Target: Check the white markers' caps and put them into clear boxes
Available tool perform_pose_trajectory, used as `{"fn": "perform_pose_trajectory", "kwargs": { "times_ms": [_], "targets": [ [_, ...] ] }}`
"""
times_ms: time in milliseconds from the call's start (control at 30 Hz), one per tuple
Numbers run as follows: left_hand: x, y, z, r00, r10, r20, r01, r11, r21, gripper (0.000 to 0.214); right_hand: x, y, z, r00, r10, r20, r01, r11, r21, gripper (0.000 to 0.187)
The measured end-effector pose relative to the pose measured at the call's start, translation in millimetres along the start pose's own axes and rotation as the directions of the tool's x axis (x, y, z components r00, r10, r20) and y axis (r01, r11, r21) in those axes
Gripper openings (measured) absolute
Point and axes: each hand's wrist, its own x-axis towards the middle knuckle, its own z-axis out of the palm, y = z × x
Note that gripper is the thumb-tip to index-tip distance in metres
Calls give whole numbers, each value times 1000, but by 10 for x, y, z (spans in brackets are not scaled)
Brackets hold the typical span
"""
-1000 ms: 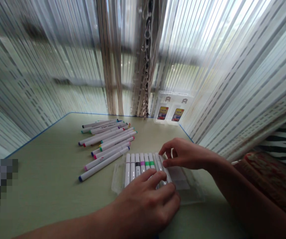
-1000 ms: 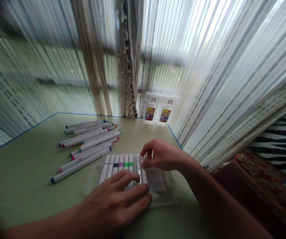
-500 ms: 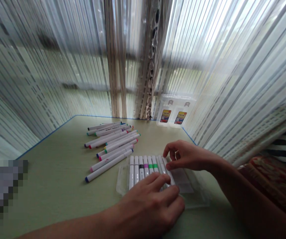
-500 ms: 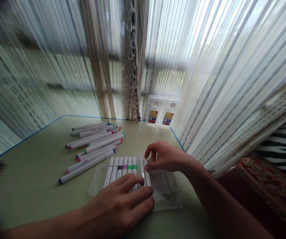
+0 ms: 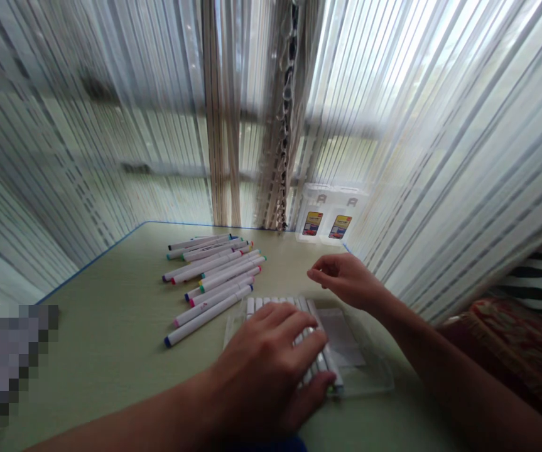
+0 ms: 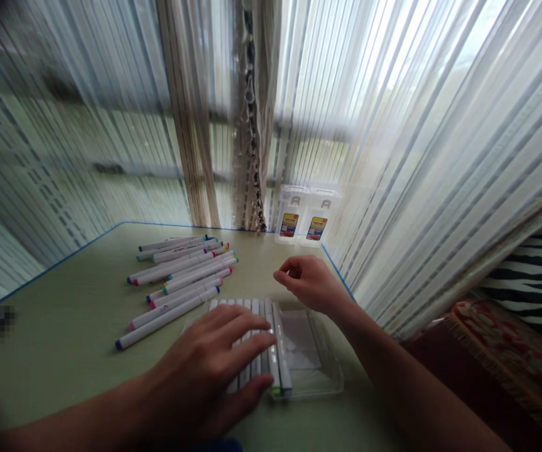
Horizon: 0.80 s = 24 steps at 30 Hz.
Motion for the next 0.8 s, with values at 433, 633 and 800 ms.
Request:
{"fn": "perform_pose_trajectory", "kwargs": {
  "times_ms": [433,633,800],
  "targets": [
    [-10,-720,-50,851,-492,-185,503,864,13,19,24,-24,70,974,-185,-129,152,961,-230,34],
    [42,-828,-295,801,-540,-260,575,815,77,24,60,68,113,955,-255,-152,223,955,-196,35],
    [117,-1366,-651,712,-672,-205,701,694,163,22,116,160,166,943,-275,-188,244,954,-173,37]
  ]
}}
